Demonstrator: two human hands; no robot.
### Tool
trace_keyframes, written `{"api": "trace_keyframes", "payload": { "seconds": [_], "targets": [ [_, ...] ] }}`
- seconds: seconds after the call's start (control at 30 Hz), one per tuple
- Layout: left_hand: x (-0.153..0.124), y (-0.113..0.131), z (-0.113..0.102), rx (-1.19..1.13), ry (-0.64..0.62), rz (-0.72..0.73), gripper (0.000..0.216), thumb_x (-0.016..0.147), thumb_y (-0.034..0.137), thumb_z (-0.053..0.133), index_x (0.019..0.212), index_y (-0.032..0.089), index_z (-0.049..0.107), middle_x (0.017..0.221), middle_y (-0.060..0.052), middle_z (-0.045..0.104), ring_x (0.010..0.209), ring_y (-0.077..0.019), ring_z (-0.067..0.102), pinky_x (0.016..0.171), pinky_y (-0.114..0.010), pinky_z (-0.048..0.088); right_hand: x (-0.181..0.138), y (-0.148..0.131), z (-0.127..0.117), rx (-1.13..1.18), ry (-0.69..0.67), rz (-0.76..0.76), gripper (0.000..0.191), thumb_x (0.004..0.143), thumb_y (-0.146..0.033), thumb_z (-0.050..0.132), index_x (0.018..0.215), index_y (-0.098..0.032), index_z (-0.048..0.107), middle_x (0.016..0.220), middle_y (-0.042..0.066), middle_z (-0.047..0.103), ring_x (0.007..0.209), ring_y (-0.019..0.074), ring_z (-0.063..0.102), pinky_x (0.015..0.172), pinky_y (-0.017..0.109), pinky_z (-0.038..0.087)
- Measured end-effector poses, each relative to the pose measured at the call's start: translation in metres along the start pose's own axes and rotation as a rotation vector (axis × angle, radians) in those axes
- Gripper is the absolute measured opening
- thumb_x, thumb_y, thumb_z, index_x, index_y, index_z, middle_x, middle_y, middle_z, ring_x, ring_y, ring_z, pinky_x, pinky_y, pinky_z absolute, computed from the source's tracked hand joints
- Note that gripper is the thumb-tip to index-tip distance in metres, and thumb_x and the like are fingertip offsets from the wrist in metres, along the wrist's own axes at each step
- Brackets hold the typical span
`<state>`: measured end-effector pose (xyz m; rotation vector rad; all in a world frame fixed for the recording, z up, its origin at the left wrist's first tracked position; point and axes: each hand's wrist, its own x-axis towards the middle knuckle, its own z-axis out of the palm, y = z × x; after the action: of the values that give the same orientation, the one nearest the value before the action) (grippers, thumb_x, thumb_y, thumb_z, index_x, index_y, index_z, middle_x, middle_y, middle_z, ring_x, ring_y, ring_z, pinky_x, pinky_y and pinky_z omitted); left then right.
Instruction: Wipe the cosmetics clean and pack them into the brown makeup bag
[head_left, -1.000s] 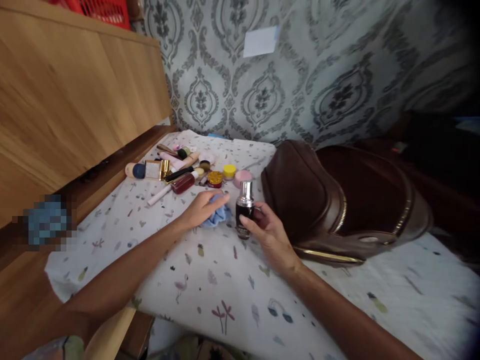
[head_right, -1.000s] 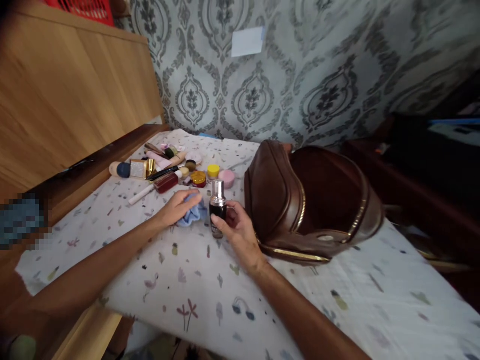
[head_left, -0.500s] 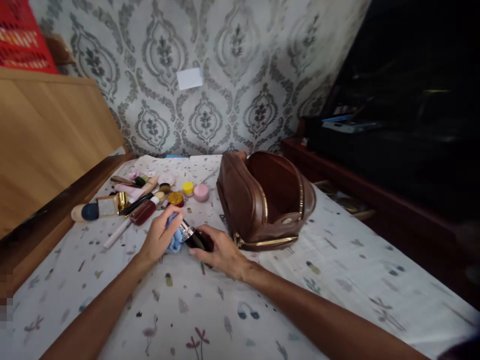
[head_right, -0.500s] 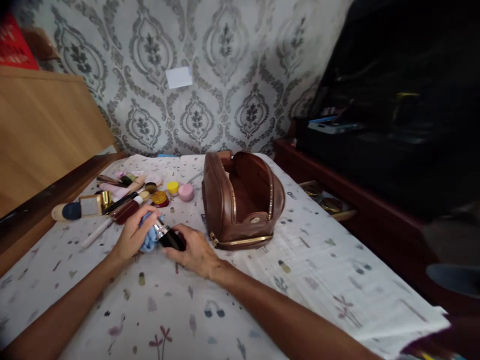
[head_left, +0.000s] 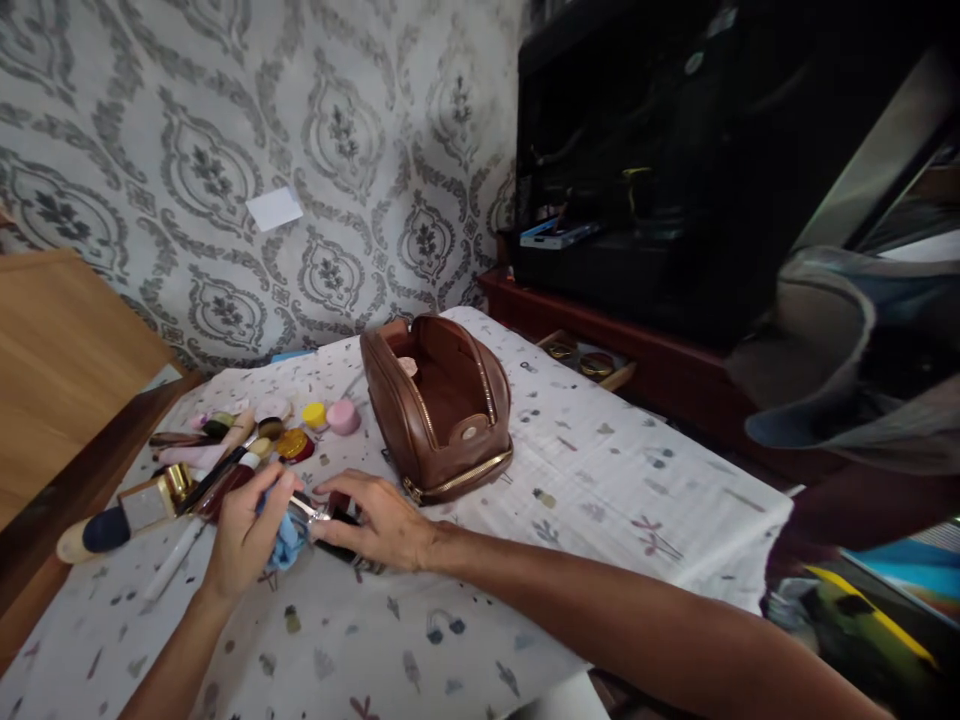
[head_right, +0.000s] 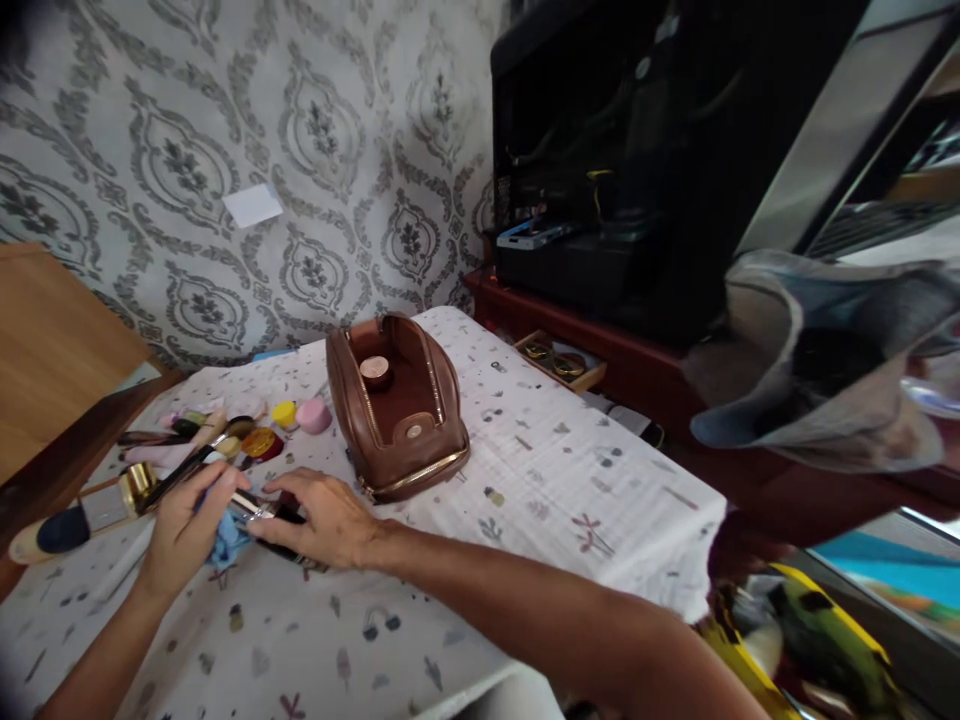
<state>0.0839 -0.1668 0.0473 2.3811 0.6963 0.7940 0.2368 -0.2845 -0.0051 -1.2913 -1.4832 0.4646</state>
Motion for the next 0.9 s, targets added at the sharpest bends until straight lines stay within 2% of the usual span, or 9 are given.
{"api": "trace_keyframes", "payload": {
  "seconds": [0.1, 0.23, 0.37, 0.47, 0.57, 0.63, 0.7, 0.8, 0.9],
  "targets": [
    [0.002, 0.010, 0.005, -0.012, 0.001, -0.004, 0.033, 0.094, 0.047, 0.049, 0.078, 0.020, 0.061, 0.059, 0.001, 0.060, 0.054, -0.0150, 0.054, 0.052, -0.023, 0.044, 0.002, -0.003, -0.003, 0.030, 0.036, -0.012, 0.037, 0.088, -0.045, 0.072, 0.116, -0.020, 0.068, 0.101, 0.004, 0.070, 0.088, 0.0166, 0.063, 0.084, 0.027, 0.049],
    [-0.001, 0.016, 0.019, -0.095, 0.148, -0.041, 0.035, 0.095, 0.051, 0.047, 0.085, 0.020, 0.061, 0.073, 0.000, 0.065, 0.063, -0.0152, 0.058, 0.058, -0.023, 0.048, 0.004, -0.013, -0.012, 0.007, 0.030, 0.004, 0.033, 0.083, -0.034, 0.077, 0.113, -0.022, 0.067, 0.098, 0.001, 0.069, 0.086, 0.0160, 0.063, 0.083, 0.026, 0.049],
    [-0.013, 0.000, 0.036, -0.261, 0.170, -0.137, 0.048, 0.095, 0.063, 0.044, 0.106, 0.020, 0.063, 0.103, -0.006, 0.072, 0.093, -0.0200, 0.068, 0.081, -0.028, 0.056, 0.007, -0.023, -0.024, 0.001, 0.005, -0.012, 0.044, 0.081, -0.023, 0.075, 0.123, -0.022, 0.064, 0.102, 0.002, 0.069, 0.091, 0.0170, 0.064, 0.086, 0.027, 0.049],
    [-0.022, -0.016, 0.046, -0.347, 0.100, -0.148, 0.058, 0.082, 0.072, 0.058, 0.110, 0.021, 0.064, 0.110, -0.008, 0.072, 0.114, -0.0264, 0.065, 0.095, -0.033, 0.054, 0.008, -0.026, -0.030, 0.011, -0.007, -0.026, 0.045, 0.078, -0.018, 0.074, 0.122, -0.022, 0.064, 0.099, 0.001, 0.068, 0.088, 0.0165, 0.063, 0.083, 0.026, 0.049],
    [-0.026, -0.016, 0.050, -0.358, -0.142, -0.171, 0.059, 0.064, 0.066, 0.077, 0.101, 0.021, 0.069, 0.099, -0.007, 0.074, 0.105, -0.0307, 0.068, 0.091, -0.037, 0.057, 0.008, -0.029, -0.035, 0.018, -0.024, -0.012, 0.035, 0.079, -0.018, 0.073, 0.113, -0.022, 0.066, 0.083, -0.003, 0.062, 0.077, 0.0145, 0.059, 0.074, 0.024, 0.047],
    [-0.025, -0.009, 0.052, -0.320, -0.316, -0.174, 0.050, 0.063, 0.058, 0.080, 0.094, 0.019, 0.071, 0.090, -0.007, 0.074, 0.092, -0.0294, 0.068, 0.084, -0.038, 0.057, 0.007, -0.032, -0.039, 0.017, -0.037, -0.003, 0.030, 0.081, -0.018, 0.073, 0.110, -0.022, 0.065, 0.078, -0.005, 0.058, 0.072, 0.0135, 0.056, 0.071, 0.024, 0.045],
    [-0.024, -0.002, 0.053, -0.296, -0.407, -0.143, 0.042, 0.067, 0.053, 0.078, 0.090, 0.019, 0.073, 0.087, -0.007, 0.074, 0.087, -0.0280, 0.067, 0.082, -0.038, 0.057, 0.006, -0.036, -0.044, -0.002, -0.034, -0.009, 0.028, 0.081, -0.017, 0.072, 0.108, -0.022, 0.064, 0.080, -0.004, 0.057, 0.074, 0.0136, 0.056, 0.073, 0.024, 0.044],
    [-0.021, -0.002, 0.053, -0.295, -0.389, -0.125, 0.044, 0.065, 0.058, 0.078, 0.086, 0.019, 0.073, 0.086, -0.007, 0.073, 0.086, -0.0280, 0.065, 0.080, -0.038, 0.057, 0.003, -0.046, -0.055, -0.023, -0.001, -0.056, 0.030, 0.082, -0.017, 0.073, 0.108, -0.022, 0.061, 0.085, -0.004, 0.056, 0.078, 0.0140, 0.055, 0.074, 0.025, 0.044],
    [-0.012, -0.007, 0.048, -0.275, -0.240, -0.188, 0.058, 0.059, 0.070, 0.078, 0.084, 0.019, 0.071, 0.085, -0.007, 0.072, 0.083, -0.0276, 0.065, 0.079, -0.040, 0.057, 0.002, -0.060, -0.074, 0.008, 0.067, -0.122, 0.029, 0.084, -0.020, 0.072, 0.109, -0.023, 0.057, 0.089, -0.003, 0.054, 0.079, 0.0133, 0.054, 0.070, 0.024, 0.044]
  ]
}}
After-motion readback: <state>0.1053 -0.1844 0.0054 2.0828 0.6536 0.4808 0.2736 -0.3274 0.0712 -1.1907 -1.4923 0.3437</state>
